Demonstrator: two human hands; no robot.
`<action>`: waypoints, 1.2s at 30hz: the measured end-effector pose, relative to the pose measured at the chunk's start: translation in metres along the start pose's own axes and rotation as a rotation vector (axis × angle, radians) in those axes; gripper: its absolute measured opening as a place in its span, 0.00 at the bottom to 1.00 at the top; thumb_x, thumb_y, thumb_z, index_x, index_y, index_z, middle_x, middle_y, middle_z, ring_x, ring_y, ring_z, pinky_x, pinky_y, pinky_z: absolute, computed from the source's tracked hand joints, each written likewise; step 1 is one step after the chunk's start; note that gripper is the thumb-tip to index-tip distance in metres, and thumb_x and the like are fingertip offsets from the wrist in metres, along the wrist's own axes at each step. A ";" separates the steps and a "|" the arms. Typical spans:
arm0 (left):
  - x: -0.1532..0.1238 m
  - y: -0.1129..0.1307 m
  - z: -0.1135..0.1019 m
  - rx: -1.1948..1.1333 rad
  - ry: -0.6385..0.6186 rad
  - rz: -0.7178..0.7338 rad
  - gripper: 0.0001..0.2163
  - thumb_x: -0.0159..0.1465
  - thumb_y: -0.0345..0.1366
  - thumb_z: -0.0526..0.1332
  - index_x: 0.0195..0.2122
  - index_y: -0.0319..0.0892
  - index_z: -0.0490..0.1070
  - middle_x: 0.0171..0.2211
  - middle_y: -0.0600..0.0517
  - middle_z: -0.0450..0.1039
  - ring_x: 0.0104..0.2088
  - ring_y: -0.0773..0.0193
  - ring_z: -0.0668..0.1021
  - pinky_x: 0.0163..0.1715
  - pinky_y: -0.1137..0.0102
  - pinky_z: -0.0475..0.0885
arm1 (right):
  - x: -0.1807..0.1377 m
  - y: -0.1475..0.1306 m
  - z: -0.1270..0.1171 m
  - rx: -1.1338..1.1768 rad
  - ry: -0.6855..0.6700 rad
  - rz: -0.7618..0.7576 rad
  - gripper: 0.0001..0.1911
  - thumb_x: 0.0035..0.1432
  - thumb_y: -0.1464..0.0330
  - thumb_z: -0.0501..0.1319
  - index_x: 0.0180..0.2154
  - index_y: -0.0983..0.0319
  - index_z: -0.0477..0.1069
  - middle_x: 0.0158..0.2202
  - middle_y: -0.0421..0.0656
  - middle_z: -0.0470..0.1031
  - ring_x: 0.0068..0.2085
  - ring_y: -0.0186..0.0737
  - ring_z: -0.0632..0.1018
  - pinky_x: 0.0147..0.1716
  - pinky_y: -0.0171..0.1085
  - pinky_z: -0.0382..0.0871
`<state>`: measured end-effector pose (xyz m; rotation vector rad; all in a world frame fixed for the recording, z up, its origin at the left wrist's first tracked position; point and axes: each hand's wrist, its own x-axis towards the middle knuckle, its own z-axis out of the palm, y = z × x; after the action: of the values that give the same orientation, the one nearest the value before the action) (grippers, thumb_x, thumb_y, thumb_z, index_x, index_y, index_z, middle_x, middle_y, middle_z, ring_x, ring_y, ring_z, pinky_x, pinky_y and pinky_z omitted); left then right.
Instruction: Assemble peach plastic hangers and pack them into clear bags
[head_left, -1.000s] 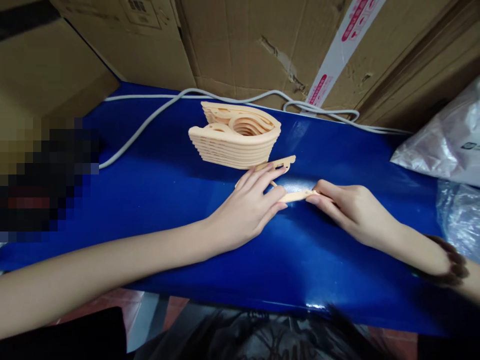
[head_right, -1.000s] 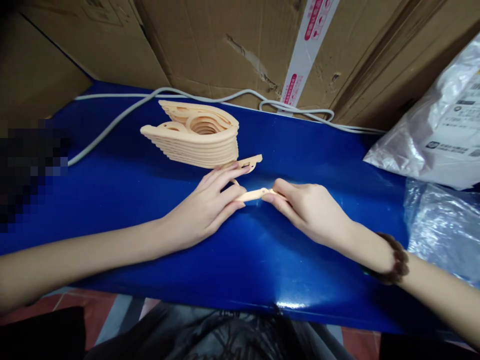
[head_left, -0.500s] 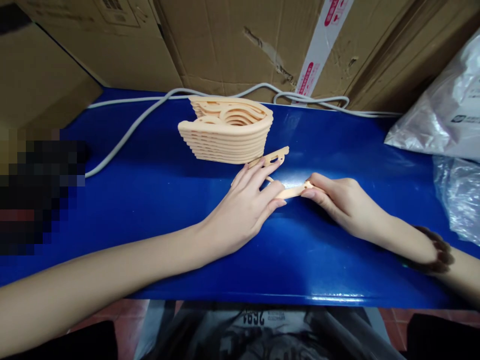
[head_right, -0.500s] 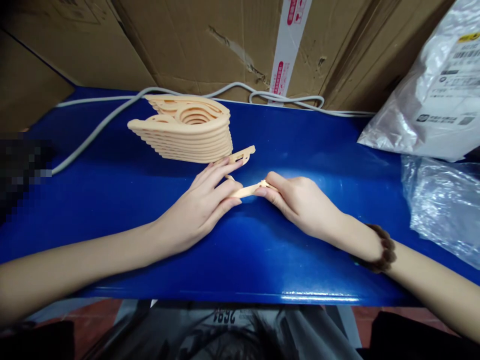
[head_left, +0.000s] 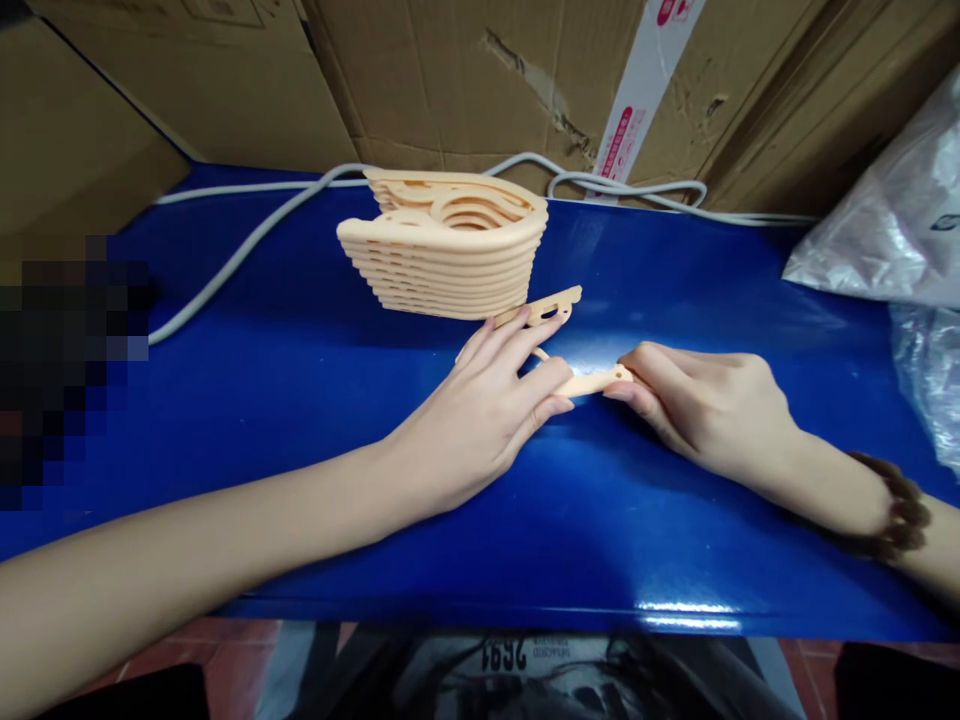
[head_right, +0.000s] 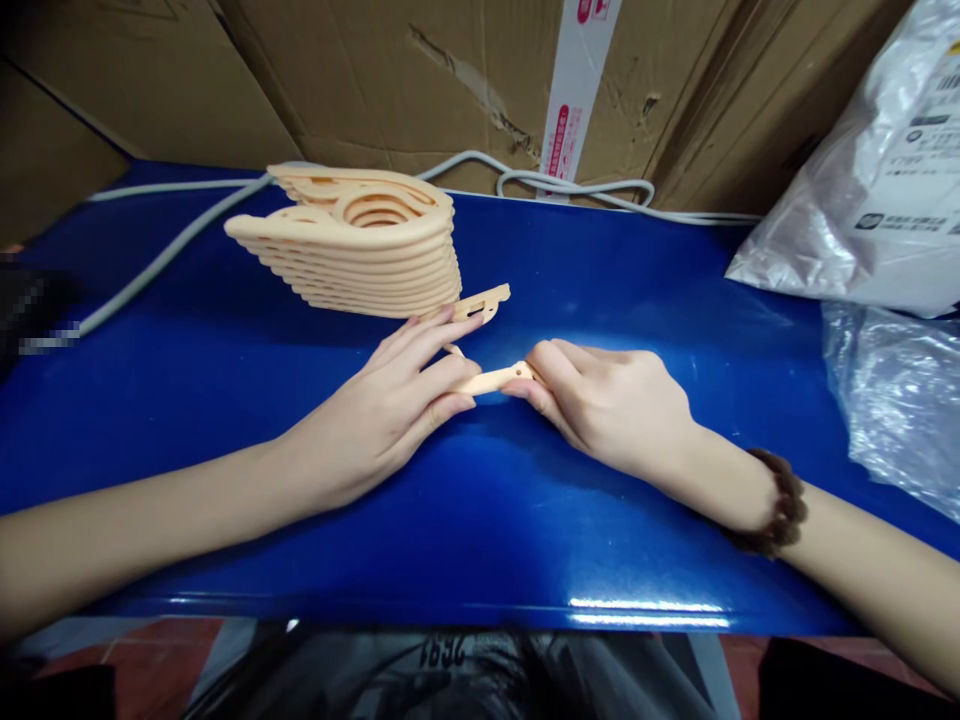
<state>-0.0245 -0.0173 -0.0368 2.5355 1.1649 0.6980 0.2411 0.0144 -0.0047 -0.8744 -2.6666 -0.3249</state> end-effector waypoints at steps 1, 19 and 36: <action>0.000 0.000 0.000 0.003 0.003 0.009 0.17 0.84 0.40 0.50 0.58 0.40 0.77 0.76 0.36 0.66 0.79 0.41 0.65 0.79 0.41 0.62 | 0.000 -0.001 0.000 -0.021 0.015 -0.009 0.26 0.85 0.57 0.47 0.35 0.59 0.71 0.25 0.40 0.75 0.24 0.34 0.71 0.25 0.36 0.56; 0.001 -0.010 -0.005 -0.010 -0.043 0.170 0.23 0.83 0.51 0.52 0.65 0.43 0.78 0.75 0.38 0.68 0.77 0.45 0.68 0.75 0.48 0.67 | 0.000 0.009 -0.001 0.266 -0.049 -0.311 0.32 0.79 0.47 0.53 0.24 0.57 0.59 0.21 0.37 0.62 0.24 0.35 0.63 0.29 0.41 0.55; 0.007 -0.013 -0.012 -0.056 0.068 0.091 0.09 0.78 0.31 0.62 0.55 0.36 0.79 0.62 0.42 0.82 0.64 0.53 0.82 0.65 0.62 0.75 | -0.009 0.007 -0.007 -0.143 -0.043 -0.126 0.32 0.73 0.38 0.57 0.47 0.60 0.78 0.44 0.51 0.82 0.40 0.47 0.78 0.39 0.44 0.65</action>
<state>-0.0352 -0.0028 -0.0301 2.5496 1.0417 0.8331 0.2534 0.0128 -0.0005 -0.7636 -2.7725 -0.5386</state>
